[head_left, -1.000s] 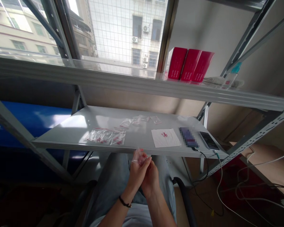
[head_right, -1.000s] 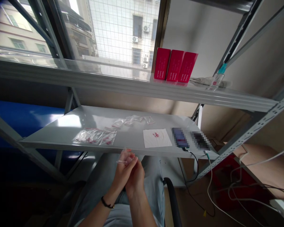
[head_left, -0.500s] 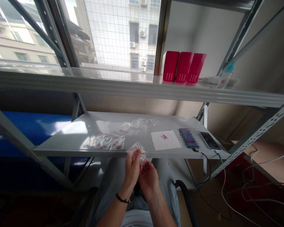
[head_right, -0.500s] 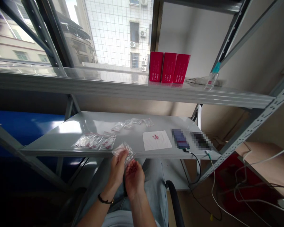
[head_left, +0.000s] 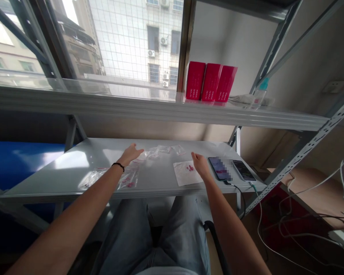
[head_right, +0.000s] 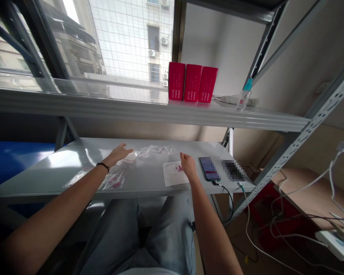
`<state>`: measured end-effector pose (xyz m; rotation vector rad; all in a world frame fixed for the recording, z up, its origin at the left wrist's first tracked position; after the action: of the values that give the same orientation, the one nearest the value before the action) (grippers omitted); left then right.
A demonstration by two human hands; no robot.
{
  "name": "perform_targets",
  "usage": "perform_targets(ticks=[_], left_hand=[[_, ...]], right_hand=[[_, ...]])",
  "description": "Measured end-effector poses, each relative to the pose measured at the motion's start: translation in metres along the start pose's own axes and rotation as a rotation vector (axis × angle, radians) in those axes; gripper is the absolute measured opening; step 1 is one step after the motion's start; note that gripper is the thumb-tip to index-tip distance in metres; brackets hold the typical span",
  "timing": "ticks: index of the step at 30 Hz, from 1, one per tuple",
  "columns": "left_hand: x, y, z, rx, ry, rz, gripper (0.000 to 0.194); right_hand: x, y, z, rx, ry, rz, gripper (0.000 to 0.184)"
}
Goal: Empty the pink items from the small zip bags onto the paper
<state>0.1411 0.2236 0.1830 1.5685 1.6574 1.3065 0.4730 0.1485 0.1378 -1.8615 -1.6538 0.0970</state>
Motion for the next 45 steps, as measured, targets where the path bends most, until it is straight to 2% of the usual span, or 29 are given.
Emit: perform_targets(ticks=[2, 4, 7, 9, 10, 13, 17, 21, 24, 27, 29, 32, 33, 35, 36, 38, 40, 42, 43, 45], left_hand=[[-0.003, -0.007, -0.003, 0.105, 0.026, 0.048, 0.036], [-0.019, -0.014, -0.009, 0.257, 0.015, 0.175, 0.032], [-0.057, -0.025, -0.020, 0.495, -0.124, 0.389, 0.032], [-0.083, -0.033, -0.027, 0.598, -0.195, 0.461, 0.038], [-0.094, -0.037, -0.031, 0.637, -0.193, 0.481, 0.040], [-0.111, -0.048, -0.042, 0.699, -0.125, 0.476, 0.039], [-0.112, -0.061, -0.049, 0.720, -0.105, 0.351, 0.036], [-0.115, -0.066, -0.045, 0.742, -0.134, 0.341, 0.030], [-0.117, -0.066, -0.040, 0.718, -0.105, 0.361, 0.027], [-0.117, -0.061, -0.040, 0.613, -0.017, 0.363, 0.027], [-0.121, -0.053, -0.043, 0.467, 0.066, 0.403, 0.027], [-0.137, -0.034, -0.045, 0.153, 0.116, 0.436, 0.026], [-0.146, -0.027, -0.045, 0.032, 0.096, 0.417, 0.026], [-0.168, -0.013, -0.044, -0.211, -0.007, 0.335, 0.027], [-0.179, -0.007, -0.043, -0.316, -0.081, 0.283, 0.028], [-0.198, 0.002, -0.041, -0.475, -0.220, 0.194, 0.030], [-0.211, 0.004, -0.039, -0.566, -0.297, 0.143, 0.030], [-0.217, -0.001, -0.036, -0.637, -0.290, 0.110, 0.029], [-0.218, -0.006, -0.035, -0.666, -0.251, 0.088, 0.030], [-0.220, -0.018, -0.031, -0.672, -0.076, 0.049, 0.029]], right_hand=[[0.015, 0.003, 0.014, -0.073, -0.058, -0.032, 0.048], [0.018, 0.005, 0.029, -0.151, -0.108, -0.070, 0.035], [0.014, 0.008, 0.045, -0.239, -0.160, -0.116, 0.029], [0.009, 0.009, 0.050, -0.287, -0.184, -0.146, 0.030], [0.008, 0.009, 0.051, -0.308, -0.192, -0.162, 0.030], [0.005, 0.009, 0.052, -0.361, -0.200, -0.203, 0.032], [0.003, 0.009, 0.051, -0.398, -0.191, -0.235, 0.032], [0.002, 0.008, 0.051, -0.399, -0.165, -0.248, 0.033], [0.003, 0.007, 0.046, -0.377, -0.137, -0.255, 0.033], [0.006, 0.004, 0.032, -0.331, -0.084, -0.259, 0.034], [0.004, -0.004, 0.018, -0.295, -0.023, -0.255, 0.037], [-0.016, -0.031, -0.007, 0.030, 0.021, -0.349, 0.038], [-0.027, -0.043, -0.015, 0.210, -0.015, -0.419, 0.036], [-0.052, -0.070, -0.028, 0.488, -0.179, -0.568, 0.041], [-0.064, -0.082, -0.033, 0.550, -0.258, -0.629, 0.045], [-0.084, -0.102, -0.038, 0.597, -0.357, -0.700, 0.035], [-0.096, -0.110, -0.038, 0.627, -0.391, -0.697, 0.022], [-0.106, -0.109, -0.031, 0.685, -0.416, -0.628, 0.026], [-0.111, -0.107, -0.026, 0.716, -0.431, -0.577, 0.026], [-0.123, -0.100, -0.013, 0.773, -0.446, -0.454, 0.026]])
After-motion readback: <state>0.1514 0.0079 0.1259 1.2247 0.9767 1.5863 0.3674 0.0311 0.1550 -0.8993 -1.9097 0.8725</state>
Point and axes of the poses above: each hand's wrist, its own x-axis towards the middle knuckle, its own z-axis out of the palm, y = z × x, the point moved 1 cm from there along x, towards the middle knuckle, and after that the axes turned 7 degrees about -x, right-handed, at the moved point
